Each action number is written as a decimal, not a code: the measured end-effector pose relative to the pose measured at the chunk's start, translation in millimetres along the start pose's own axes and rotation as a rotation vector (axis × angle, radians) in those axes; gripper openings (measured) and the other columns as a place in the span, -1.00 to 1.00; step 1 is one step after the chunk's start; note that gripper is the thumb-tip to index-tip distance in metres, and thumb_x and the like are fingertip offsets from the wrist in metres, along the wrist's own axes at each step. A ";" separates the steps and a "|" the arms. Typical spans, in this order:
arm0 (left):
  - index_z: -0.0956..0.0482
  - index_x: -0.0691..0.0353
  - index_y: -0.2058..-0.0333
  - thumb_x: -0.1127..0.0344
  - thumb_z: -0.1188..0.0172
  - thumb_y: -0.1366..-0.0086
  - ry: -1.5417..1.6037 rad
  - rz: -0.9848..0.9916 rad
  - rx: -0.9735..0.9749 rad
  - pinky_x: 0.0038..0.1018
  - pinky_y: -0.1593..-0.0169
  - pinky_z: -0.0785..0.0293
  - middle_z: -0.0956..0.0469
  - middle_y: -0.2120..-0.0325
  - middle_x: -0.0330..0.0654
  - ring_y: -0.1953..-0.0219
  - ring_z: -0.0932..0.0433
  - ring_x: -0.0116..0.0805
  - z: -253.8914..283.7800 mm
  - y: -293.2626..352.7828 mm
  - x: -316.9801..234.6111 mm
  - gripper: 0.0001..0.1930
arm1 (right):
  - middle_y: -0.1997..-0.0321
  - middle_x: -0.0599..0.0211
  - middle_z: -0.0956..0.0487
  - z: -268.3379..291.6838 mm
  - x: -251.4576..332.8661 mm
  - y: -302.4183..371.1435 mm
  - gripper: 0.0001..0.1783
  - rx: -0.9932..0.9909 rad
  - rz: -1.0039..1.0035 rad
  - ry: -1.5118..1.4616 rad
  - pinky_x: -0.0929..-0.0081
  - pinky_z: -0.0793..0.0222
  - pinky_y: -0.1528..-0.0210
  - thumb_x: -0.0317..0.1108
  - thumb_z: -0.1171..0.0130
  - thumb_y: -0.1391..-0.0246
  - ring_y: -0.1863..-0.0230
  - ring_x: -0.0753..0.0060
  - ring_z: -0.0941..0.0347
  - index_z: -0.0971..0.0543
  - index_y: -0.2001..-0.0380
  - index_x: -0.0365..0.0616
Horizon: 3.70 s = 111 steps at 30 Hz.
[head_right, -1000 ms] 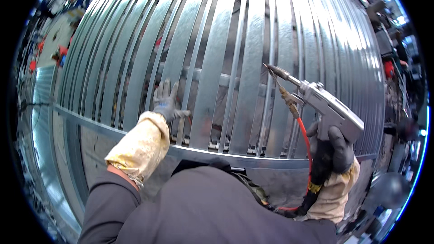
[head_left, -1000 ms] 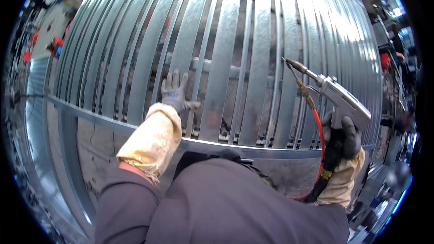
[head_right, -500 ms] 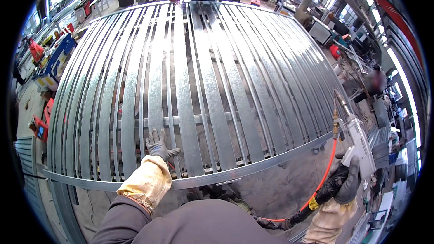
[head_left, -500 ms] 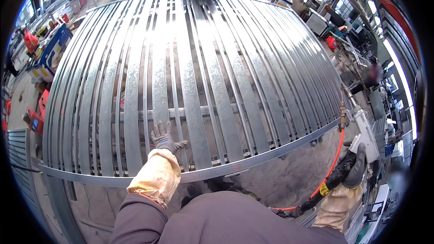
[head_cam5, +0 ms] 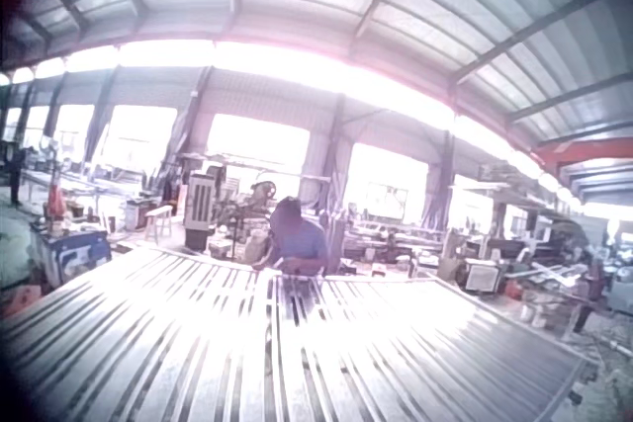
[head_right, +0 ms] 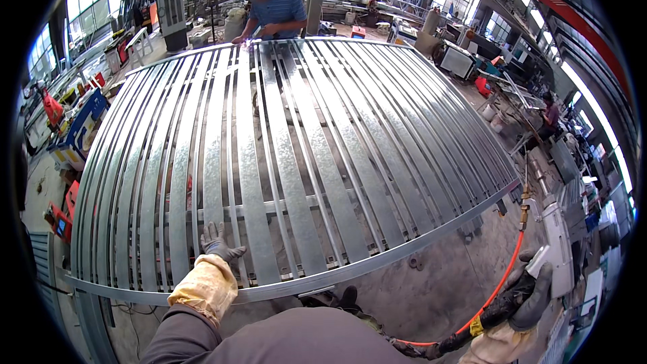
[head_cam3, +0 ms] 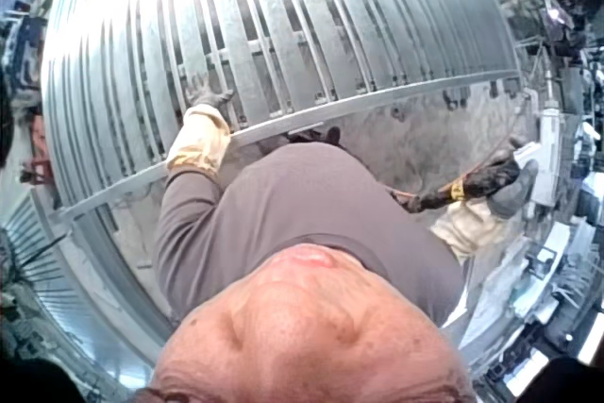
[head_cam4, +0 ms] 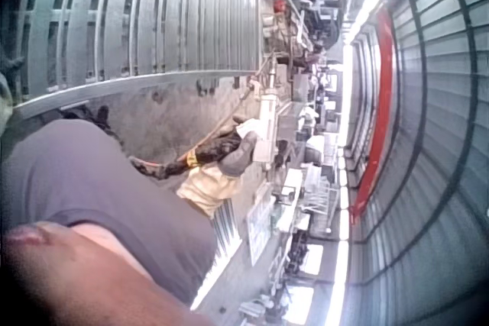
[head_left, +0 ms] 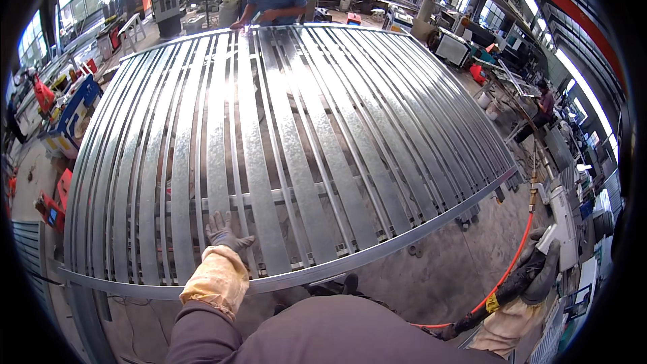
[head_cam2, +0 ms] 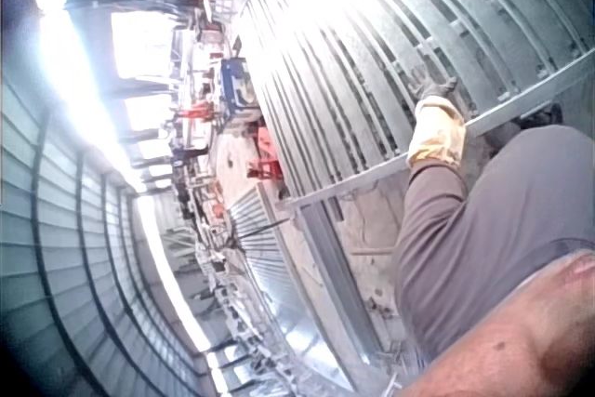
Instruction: The person welds a metal frame using a handheld welding gun. They repeatedly position the tool along the frame's seams and trigger the welder, producing bright sparks. The person wears protective gloves and sleeves while working on the curved metal structure.
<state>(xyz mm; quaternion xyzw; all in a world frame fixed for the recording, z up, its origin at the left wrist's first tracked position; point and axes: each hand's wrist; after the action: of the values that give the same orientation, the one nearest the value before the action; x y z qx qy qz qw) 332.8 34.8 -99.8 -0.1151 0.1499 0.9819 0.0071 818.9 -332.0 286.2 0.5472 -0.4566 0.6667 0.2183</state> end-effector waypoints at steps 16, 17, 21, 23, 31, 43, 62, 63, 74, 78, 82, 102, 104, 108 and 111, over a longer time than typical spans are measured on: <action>-0.12 0.08 -0.39 0.02 -0.18 -0.17 0.058 0.415 -0.111 -0.03 -0.46 0.11 0.05 -0.42 0.17 -0.47 0.09 0.17 -20.1 9.8 -79.5 -0.17 | 0.62 0.40 -0.44 83.7 -108.1 -210.1 -0.50 0.092 -0.109 -0.101 0.69 -0.19 0.56 0.05 0.17 -0.42 0.65 0.60 -0.30 -0.50 0.12 -0.20; -0.12 0.07 -0.39 0.01 -0.16 -0.18 0.057 0.418 -0.135 -0.03 -0.46 0.10 0.05 -0.42 0.17 -0.47 0.09 0.18 -23.9 9.4 -84.5 -0.18 | 0.62 0.41 -0.44 84.2 -112.2 -218.4 -0.50 0.085 -0.102 -0.104 0.69 -0.20 0.55 0.05 0.17 -0.42 0.65 0.61 -0.31 -0.50 0.12 -0.20; -0.09 -0.05 -0.42 0.02 -0.10 -0.21 0.020 0.449 -0.084 -0.02 -0.46 0.07 0.06 -0.42 0.17 -0.46 0.08 0.22 -24.2 12.1 -94.9 -0.20 | 0.62 0.42 -0.44 82.3 -118.3 -235.4 -0.50 0.056 -0.110 -0.082 0.68 -0.20 0.56 0.05 0.17 -0.41 0.65 0.61 -0.31 -0.50 0.10 -0.19; -0.07 -0.09 -0.43 0.04 -0.09 -0.21 -0.009 0.475 -0.054 -0.02 -0.45 0.06 0.08 -0.43 0.19 -0.46 0.08 0.24 -15.7 12.3 -104.5 -0.21 | 0.62 0.42 -0.44 77.4 -117.6 -236.0 -0.50 0.014 -0.129 -0.083 0.67 -0.21 0.57 0.05 0.17 -0.41 0.65 0.60 -0.31 -0.50 0.08 -0.19; -0.04 -0.10 -0.44 0.03 0.01 -0.26 -0.078 0.477 0.026 0.03 -0.44 0.09 0.17 -0.44 0.22 -0.46 0.13 0.29 -8.9 14.2 -122.9 -0.24 | 0.62 0.50 -0.40 74.1 -91.9 -216.4 -0.51 -0.034 -0.087 -0.014 0.70 -0.18 0.56 0.06 0.20 -0.42 0.62 0.67 -0.29 -0.51 0.10 -0.13; -0.01 -0.11 -0.45 0.05 0.03 -0.30 -0.090 0.465 0.094 0.12 -0.44 0.16 0.22 -0.43 0.31 -0.45 0.17 0.38 -4.0 12.0 -115.2 -0.25 | 0.63 0.48 -0.32 46.8 -26.9 -199.5 -0.50 -0.097 0.051 0.007 0.74 -0.12 0.58 0.07 0.15 -0.39 0.64 0.66 -0.22 -0.48 0.08 -0.18; -0.24 -0.21 -0.37 0.08 -0.01 -0.21 -0.007 0.534 0.027 0.08 -0.45 0.18 0.20 -0.44 0.29 -0.46 0.17 0.35 -6.8 12.4 -134.2 -0.31 | 0.49 0.27 -0.48 -98.0 -72.3 -296.2 -0.41 0.602 0.199 -0.152 0.68 -0.28 0.65 0.10 0.20 -0.36 0.67 0.58 -0.36 -0.42 0.15 -0.34; -0.25 -0.21 -0.37 0.08 -0.01 -0.21 -0.023 0.543 -0.014 0.08 -0.45 0.18 0.20 -0.44 0.28 -0.46 0.17 0.35 -6.3 12.2 -131.5 -0.32 | 0.57 0.29 -0.47 -110.0 -83.4 -307.5 -0.35 0.670 0.132 -0.182 0.66 -0.26 0.68 0.18 0.18 -0.33 0.69 0.56 -0.36 -0.42 0.15 -0.34; -0.30 -0.25 -0.33 0.08 -0.10 -0.18 -0.079 0.646 -0.005 0.05 -0.45 0.12 0.05 -0.43 0.14 -0.46 0.06 0.21 -11.8 3.5 -135.7 -0.32 | 0.40 0.05 -0.60 -231.2 -172.9 -331.6 -0.44 1.026 -0.186 -0.369 0.62 -0.20 0.64 -0.15 -0.12 -0.13 0.63 0.50 -0.39 -0.47 0.01 -0.48; -0.05 -0.13 -0.43 -0.02 -0.13 -0.18 -0.087 0.578 -0.114 0.05 -0.46 0.19 -0.01 -0.42 0.08 -0.45 0.02 0.12 -9.8 -3.7 -137.3 -0.16 | 0.22 -0.02 -0.63 -256.4 -173.7 -313.0 -0.56 1.305 -0.402 -0.419 0.57 -0.46 0.59 -0.23 -0.13 -0.20 0.54 0.47 -0.55 -0.50 0.03 -0.42; -0.02 -0.01 -0.44 -0.12 -0.10 -0.23 -0.076 0.440 -0.323 0.06 -0.46 0.26 0.02 -0.44 0.06 -0.46 0.06 0.13 -26.8 -27.6 -119.0 -0.14 | 0.22 0.02 -0.65 -288.1 -177.8 -285.9 -0.55 1.591 -0.386 -0.285 0.57 -0.46 0.54 -0.24 -0.17 -0.22 0.50 0.52 -0.56 -0.48 -0.02 -0.42; -0.17 0.01 -0.39 -0.07 -0.03 -0.26 -0.099 0.128 -0.300 0.14 -0.46 0.41 -0.03 -0.43 0.02 -0.47 0.09 0.12 -14.3 -54.1 -117.0 -0.26 | 0.28 0.40 -0.56 -373.5 -298.2 -130.6 -0.38 2.244 -0.342 -0.190 0.52 -0.42 0.34 -0.11 -0.25 -0.23 0.38 0.64 -0.42 -0.37 -0.23 -0.21; -0.18 0.01 -0.38 -0.08 -0.03 -0.26 -0.108 0.139 -0.302 0.15 -0.45 0.41 -0.05 -0.42 0.02 -0.46 0.09 0.13 -14.2 -52.6 -113.4 -0.26 | 0.27 0.37 -0.57 -373.2 -292.6 -125.1 -0.39 2.299 -0.368 -0.114 0.51 -0.43 0.33 -0.12 -0.24 -0.24 0.37 0.63 -0.43 -0.38 -0.22 -0.23; -0.19 0.01 -0.38 -0.13 -0.04 -0.24 -0.159 0.151 -0.287 0.19 -0.44 0.42 -0.03 -0.42 0.02 -0.47 0.11 0.14 -14.3 -57.8 -108.6 -0.24 | 0.33 0.44 -0.53 -369.5 -269.3 -125.7 -0.43 2.335 -0.474 -0.044 0.54 -0.39 0.37 -0.08 -0.23 -0.24 0.39 0.66 -0.38 -0.40 -0.18 -0.17; -0.11 -0.04 -0.41 -0.25 0.07 -0.29 -0.225 0.238 -0.161 0.13 -0.46 0.36 0.02 -0.45 -0.04 -0.49 0.12 0.03 2.7 -59.2 -127.9 -0.21 | 0.34 0.46 -0.52 -367.2 -258.7 -127.0 -0.45 2.294 -0.695 0.038 0.55 -0.37 0.38 -0.09 -0.24 -0.24 0.40 0.67 -0.37 -0.42 -0.16 -0.19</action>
<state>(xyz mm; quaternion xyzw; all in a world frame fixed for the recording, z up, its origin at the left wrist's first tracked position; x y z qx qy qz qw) 459.6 94.8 -85.5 0.0136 0.0819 0.9913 -0.1017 803.8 95.2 98.7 0.5073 0.5791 0.5985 -0.2215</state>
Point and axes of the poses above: each hand's wrist, its own y-axis away from the middle knuckle, its own z-axis out of the back of the hand, x = y × z
